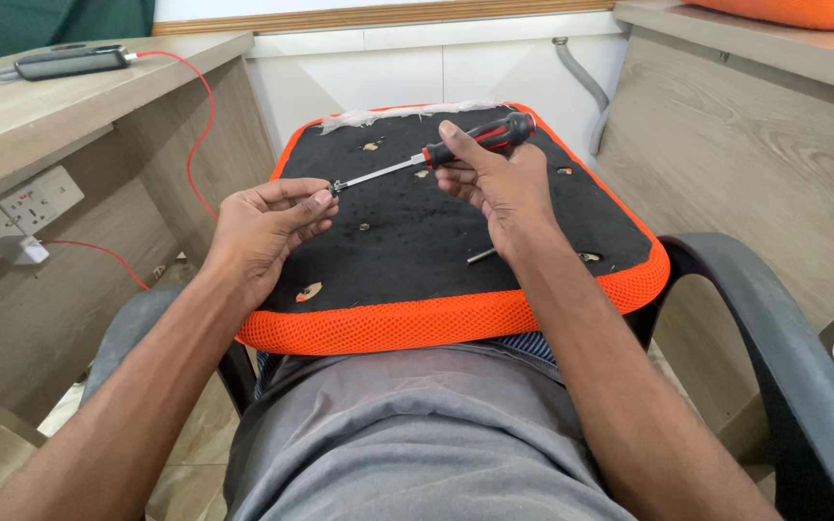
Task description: The person uses a screwdriver to fasten screws into a black and orange chair seat cushion placed on their lap. They repeatedly pick up screws, align them in holes, and turn the screwdriver to tighten them. The person works methodically across multiple screw locations on the cushion.
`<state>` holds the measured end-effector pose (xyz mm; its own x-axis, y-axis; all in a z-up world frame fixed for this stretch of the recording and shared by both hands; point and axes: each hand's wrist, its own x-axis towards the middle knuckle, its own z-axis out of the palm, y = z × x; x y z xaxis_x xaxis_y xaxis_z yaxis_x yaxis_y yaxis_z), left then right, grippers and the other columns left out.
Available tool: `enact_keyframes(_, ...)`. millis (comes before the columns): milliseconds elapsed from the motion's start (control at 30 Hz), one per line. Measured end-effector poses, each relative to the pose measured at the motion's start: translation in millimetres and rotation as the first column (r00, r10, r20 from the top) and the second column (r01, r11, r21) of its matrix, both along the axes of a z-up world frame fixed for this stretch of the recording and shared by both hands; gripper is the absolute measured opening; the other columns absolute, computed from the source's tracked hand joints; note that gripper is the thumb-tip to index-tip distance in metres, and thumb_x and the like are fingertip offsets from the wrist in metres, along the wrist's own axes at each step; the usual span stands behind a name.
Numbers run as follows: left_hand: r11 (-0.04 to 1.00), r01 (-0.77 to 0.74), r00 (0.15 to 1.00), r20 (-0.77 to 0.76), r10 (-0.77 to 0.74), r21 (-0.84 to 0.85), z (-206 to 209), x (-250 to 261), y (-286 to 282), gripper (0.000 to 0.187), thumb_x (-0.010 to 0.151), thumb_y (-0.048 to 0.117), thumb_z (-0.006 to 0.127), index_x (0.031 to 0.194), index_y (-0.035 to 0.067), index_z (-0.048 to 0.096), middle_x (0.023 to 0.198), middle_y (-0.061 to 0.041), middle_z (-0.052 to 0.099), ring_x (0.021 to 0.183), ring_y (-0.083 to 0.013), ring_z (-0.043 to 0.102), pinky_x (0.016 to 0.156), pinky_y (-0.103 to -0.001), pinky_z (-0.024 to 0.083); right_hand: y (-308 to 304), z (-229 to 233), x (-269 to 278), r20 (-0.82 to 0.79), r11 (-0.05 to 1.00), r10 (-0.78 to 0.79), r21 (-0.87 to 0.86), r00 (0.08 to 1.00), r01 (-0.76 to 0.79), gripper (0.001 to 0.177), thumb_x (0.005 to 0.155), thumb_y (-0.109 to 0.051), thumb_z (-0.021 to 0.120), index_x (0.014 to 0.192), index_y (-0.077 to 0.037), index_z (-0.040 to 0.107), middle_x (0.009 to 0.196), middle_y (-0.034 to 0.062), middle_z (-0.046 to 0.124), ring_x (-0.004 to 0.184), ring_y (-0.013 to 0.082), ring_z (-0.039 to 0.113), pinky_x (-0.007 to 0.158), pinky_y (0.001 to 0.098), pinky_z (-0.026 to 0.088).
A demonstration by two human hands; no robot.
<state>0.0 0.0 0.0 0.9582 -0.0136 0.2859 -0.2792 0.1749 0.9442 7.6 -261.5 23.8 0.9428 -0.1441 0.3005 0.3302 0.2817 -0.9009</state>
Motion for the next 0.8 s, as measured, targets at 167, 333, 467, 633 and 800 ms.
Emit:
enact_keyframes(167,1.000,-0.019,1.000,-0.013,0.019,0.008,2.8,-3.6,-1.4,0.015,0.089,0.007,0.076,0.101,-0.002,0.076,0.091,-0.009,0.076,0.083,-0.0151,0.073,0.080,-0.028,0.062,-4.1,-0.9,2.4,0.053,0.997,0.079,0.003,0.995,-0.080,0.028,0.087,-0.016,0.079,0.105,0.002,0.067,0.102,0.0186,0.076,0.089,0.0223,0.073,0.083,0.0360,0.063)
enact_keyframes(333,0.999,0.014,1.000,-0.015,-0.014,0.036,0.5,-2.5,-1.8,0.014,0.092,0.009,0.074,0.098,-0.003,0.074,0.089,-0.010,0.075,0.079,-0.0160,0.072,0.076,-0.029,0.062,-6.5,-2.0,6.0,0.097,0.973,0.198,0.104,0.975,-0.208,0.036,0.089,-0.003,0.070,0.121,0.003,0.055,0.116,0.0227,0.074,0.100,0.0249,0.075,0.092,0.0382,0.063)
enact_keyframes(467,0.997,-0.009,1.000,0.030,0.006,0.072,-3.4,0.9,-1.8,0.012,0.093,0.007,0.073,0.098,-0.004,0.073,0.089,-0.011,0.074,0.078,-0.0168,0.072,0.074,-0.029,0.062,-4.8,-2.8,8.5,0.104,0.969,0.215,0.105,0.971,-0.225,0.038,0.090,-0.002,0.067,0.125,0.005,0.051,0.120,0.0254,0.073,0.104,0.0280,0.075,0.091,0.0405,0.061)
enact_keyframes(633,0.996,-0.055,0.996,0.072,0.050,0.065,-5.5,3.5,-0.9,0.011,0.093,0.005,0.072,0.098,-0.005,0.073,0.089,-0.010,0.075,0.080,-0.0166,0.073,0.077,-0.030,0.063,0.1,-3.3,9.9,0.122,0.955,0.237,0.153,0.964,-0.255,0.030,0.089,-0.001,0.069,0.114,0.006,0.055,0.115,0.0268,0.072,0.100,0.0294,0.076,0.087,0.0417,0.062)
enact_keyframes(800,0.997,-0.060,0.992,0.118,0.053,0.057,-4.1,-0.4,-1.2,0.012,0.092,0.006,0.073,0.098,-0.004,0.073,0.089,-0.011,0.075,0.081,-0.0157,0.073,0.078,-0.030,0.064,9.5,-5.9,3.9,0.046,0.971,0.149,0.181,0.988,-0.155,0.021,0.086,-0.001,0.075,0.100,0.009,0.064,0.102,0.0209,0.071,0.094,0.0284,0.076,0.084,0.0406,0.064)
